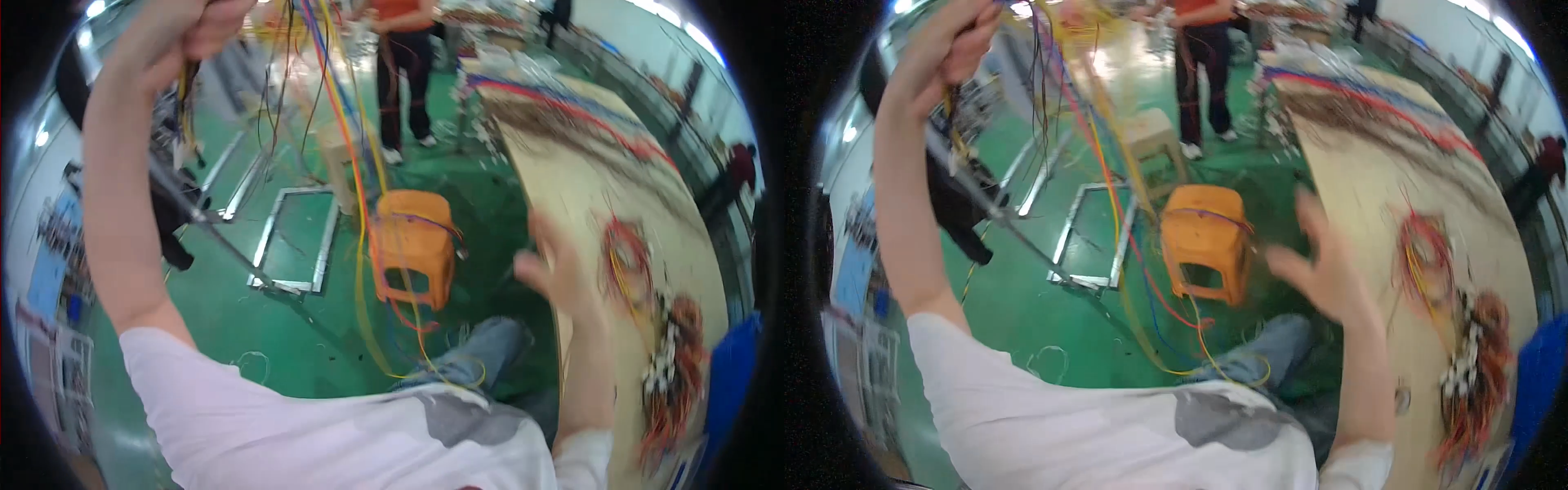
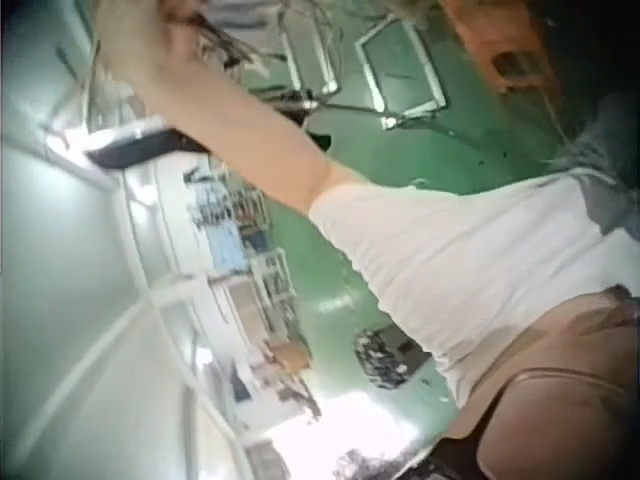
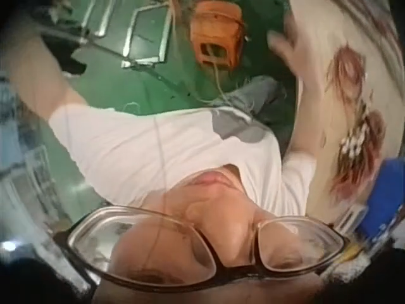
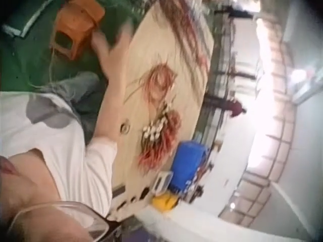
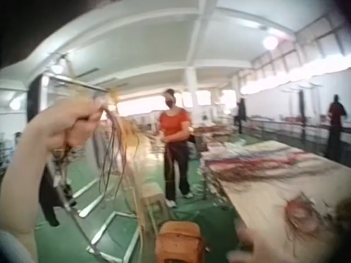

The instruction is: The recorder is bundling and taping multicolored electrical wires together with plastic connectors in a factory setting.

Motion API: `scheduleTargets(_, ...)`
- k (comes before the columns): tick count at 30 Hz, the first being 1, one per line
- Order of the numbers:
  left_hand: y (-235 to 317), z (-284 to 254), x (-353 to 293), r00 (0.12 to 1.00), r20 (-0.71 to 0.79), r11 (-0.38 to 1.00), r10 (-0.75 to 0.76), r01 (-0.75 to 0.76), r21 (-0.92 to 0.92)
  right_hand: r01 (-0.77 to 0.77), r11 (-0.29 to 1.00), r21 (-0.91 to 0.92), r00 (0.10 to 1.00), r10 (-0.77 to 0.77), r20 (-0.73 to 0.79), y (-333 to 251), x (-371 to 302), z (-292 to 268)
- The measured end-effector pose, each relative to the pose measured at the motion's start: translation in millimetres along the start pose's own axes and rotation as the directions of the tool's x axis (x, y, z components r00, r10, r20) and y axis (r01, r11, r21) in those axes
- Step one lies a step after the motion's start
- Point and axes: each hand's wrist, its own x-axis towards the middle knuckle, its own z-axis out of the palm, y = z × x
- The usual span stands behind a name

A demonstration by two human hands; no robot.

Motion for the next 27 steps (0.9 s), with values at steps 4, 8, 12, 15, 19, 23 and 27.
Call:
scheduleTargets(4,-23.3,95.6,-37.1,0.884,0.466,0.969,0.042,-0.150,0.197,0.603,0.760,-0.243,0.770,-0.634,-0.075,-112.2,57.4,15.9)
scheduleTargets(8,-43.4,104.7,-39.6,0.746,0.666,0.959,-0.015,0.199,-0.201,-0.240,0.845,0.478,0.726,-0.171,0.666,-81.4,52.5,30.4)
scheduleTargets(12,-77.1,43.6,-16.2,0.794,0.600,0.549,0.093,0.462,-0.696,-0.612,0.587,0.531,0.636,-0.034,0.771,5.8,-1.7,35.1)
scheduleTargets(15,-131.9,22.5,4.7,0.931,0.362,0.383,-0.038,0.349,-0.855,-0.703,0.430,0.566,0.657,0.089,0.749,54.6,-51.1,28.2)
scheduleTargets(19,-204.0,-1.0,20.3,0.886,0.389,0.261,-0.252,0.449,-0.855,-0.729,0.368,0.577,0.681,0.315,0.661,65.9,-80.3,15.0)
scheduleTargets(23,-271.5,-26.3,35.4,0.840,0.029,0.297,-0.542,0.223,-0.928,-0.768,0.439,0.467,0.633,0.403,0.662,84.9,-93.0,10.3)
scheduleTargets(27,-291.3,8.0,35.3,0.816,-0.215,0.519,-0.536,0.117,-0.847,-0.464,0.859,-0.216,0.779,0.512,0.362,96.6,-94.4,16.0)
